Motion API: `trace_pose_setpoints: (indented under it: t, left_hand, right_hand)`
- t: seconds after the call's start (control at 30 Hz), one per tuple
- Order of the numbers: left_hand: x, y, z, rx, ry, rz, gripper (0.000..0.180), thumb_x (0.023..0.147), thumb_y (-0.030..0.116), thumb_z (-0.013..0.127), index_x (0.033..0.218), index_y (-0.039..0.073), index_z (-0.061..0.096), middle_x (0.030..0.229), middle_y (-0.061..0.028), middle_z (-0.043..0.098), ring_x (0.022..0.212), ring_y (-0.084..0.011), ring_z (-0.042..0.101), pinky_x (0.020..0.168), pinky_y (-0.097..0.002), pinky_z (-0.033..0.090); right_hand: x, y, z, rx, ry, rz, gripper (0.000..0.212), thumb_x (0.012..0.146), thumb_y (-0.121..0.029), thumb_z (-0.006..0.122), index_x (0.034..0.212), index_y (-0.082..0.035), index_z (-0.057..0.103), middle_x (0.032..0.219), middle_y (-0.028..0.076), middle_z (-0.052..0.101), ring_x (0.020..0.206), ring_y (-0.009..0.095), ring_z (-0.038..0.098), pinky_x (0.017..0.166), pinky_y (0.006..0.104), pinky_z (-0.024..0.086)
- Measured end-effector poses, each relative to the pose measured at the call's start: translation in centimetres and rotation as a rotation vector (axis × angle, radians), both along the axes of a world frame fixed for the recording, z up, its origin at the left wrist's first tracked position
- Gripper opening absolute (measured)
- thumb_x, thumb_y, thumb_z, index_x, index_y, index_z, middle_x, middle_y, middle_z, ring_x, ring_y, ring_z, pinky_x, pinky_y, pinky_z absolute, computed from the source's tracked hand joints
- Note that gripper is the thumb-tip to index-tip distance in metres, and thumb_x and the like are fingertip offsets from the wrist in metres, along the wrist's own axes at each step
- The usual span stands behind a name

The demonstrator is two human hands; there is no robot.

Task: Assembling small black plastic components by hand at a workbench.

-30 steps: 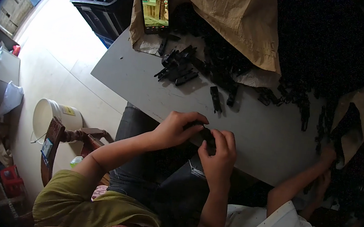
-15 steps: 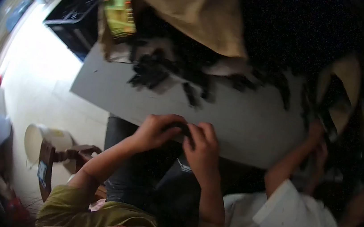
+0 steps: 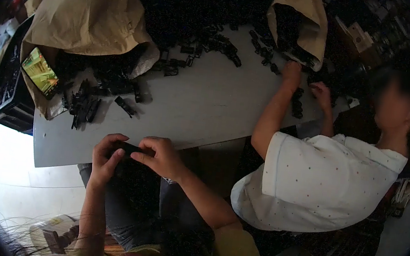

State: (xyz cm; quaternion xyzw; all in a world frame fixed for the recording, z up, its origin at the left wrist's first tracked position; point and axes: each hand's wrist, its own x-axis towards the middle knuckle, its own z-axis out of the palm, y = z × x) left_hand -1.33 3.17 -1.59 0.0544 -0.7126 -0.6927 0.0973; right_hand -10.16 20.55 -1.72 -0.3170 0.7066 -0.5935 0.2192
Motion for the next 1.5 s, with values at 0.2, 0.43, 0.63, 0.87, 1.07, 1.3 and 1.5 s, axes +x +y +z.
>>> trace_pose_setpoints:
  t: [0.2, 0.43, 0.63, 0.87, 1.07, 1.3, 1.5]
  left_hand:
    - [2.3, -0.7, 0.1, -0.149, -0.061, -0.067, 0.026, 0.083, 0.011, 0.062, 0.105, -0.002, 0.058, 0.091, -0.0038, 0.061, 0.083, -0.0126, 0.057, 0.074, -0.0256, 0.045]
    - [3.4, 0.6, 2.0, -0.609, 0.001, -0.128, 0.027, 0.072, 0.004, 0.066, 0.100, 0.006, 0.067, 0.090, -0.0124, 0.068, 0.080, -0.0263, 0.064, 0.074, -0.0325, 0.050]
    - [0.7, 0.0, 2.2, -0.725, 0.149, -0.183, 0.023, 0.076, 0.004, 0.065, 0.098, 0.004, 0.066, 0.081, -0.0143, 0.067, 0.072, -0.0288, 0.064, 0.066, -0.0334, 0.051]
    - [-4.3, -0.3, 0.7, -0.288, -0.091, 0.010, 0.010, 0.083, 0.003, 0.060, 0.089, 0.000, 0.067, 0.073, -0.0103, 0.065, 0.065, -0.0154, 0.061, 0.062, -0.0278, 0.049]
    - [-4.1, -1.0, 0.9, -0.303, -0.135, -0.053, 0.012, 0.086, 0.003, 0.058, 0.093, -0.001, 0.065, 0.073, -0.0081, 0.065, 0.067, -0.0115, 0.059, 0.062, -0.0263, 0.048]
    - [-4.3, -0.8, 1.1, -0.328, -0.083, -0.008, 0.012, 0.083, 0.001, 0.058, 0.092, -0.001, 0.066, 0.079, -0.0127, 0.067, 0.069, -0.0180, 0.063, 0.067, -0.0281, 0.049]
    - [-4.4, -0.9, 0.7, -0.411, -0.048, -0.022, 0.012, 0.083, 0.005, 0.060, 0.091, -0.001, 0.066, 0.082, -0.0146, 0.067, 0.074, -0.0256, 0.065, 0.069, -0.0319, 0.050]
  right_hand:
    - [-0.9, 0.8, 0.1, 0.034, 0.153, 0.135, 0.014, 0.083, -0.014, 0.070, 0.086, -0.002, 0.063, 0.079, 0.002, 0.056, 0.070, 0.008, 0.053, 0.056, 0.0229, 0.042]
    - [-16.1, 4.9, -1.7, 0.164, 0.670, -0.776, 0.021, 0.086, -0.020, 0.063, 0.102, -0.007, 0.061, 0.104, 0.013, 0.056, 0.105, 0.032, 0.050, 0.089, 0.0415, 0.042]
    - [-28.1, 8.3, -2.6, 0.499, 0.736, -1.185, 0.031, 0.085, -0.017, 0.061, 0.115, -0.013, 0.057, 0.127, 0.014, 0.044, 0.119, 0.037, 0.039, 0.098, 0.0487, 0.034]
    - [-33.4, 12.9, -1.5, 1.150, 0.377, -1.208, 0.058, 0.090, -0.047, 0.053, 0.142, -0.041, 0.030, 0.152, 0.012, 0.018, 0.133, 0.041, 0.025, 0.100, 0.0622, 0.026]
    - [-34.5, 13.7, -1.7, 1.203, 0.350, -1.111, 0.056, 0.087, -0.051, 0.050, 0.140, -0.044, 0.032, 0.148, 0.009, 0.030, 0.131, 0.039, 0.031, 0.098, 0.0709, 0.018]
    - [-32.2, 12.9, -1.9, 1.294, 0.321, -1.050, 0.046, 0.097, -0.044, 0.039, 0.141, -0.035, 0.032, 0.146, 0.012, 0.031, 0.132, 0.035, 0.030, 0.101, 0.0667, 0.014]
    - [-23.9, 10.0, -2.8, 1.145, 0.432, -1.081, 0.040, 0.096, -0.035, 0.044, 0.135, -0.030, 0.042, 0.141, 0.013, 0.037, 0.130, 0.035, 0.033, 0.100, 0.0665, 0.016]
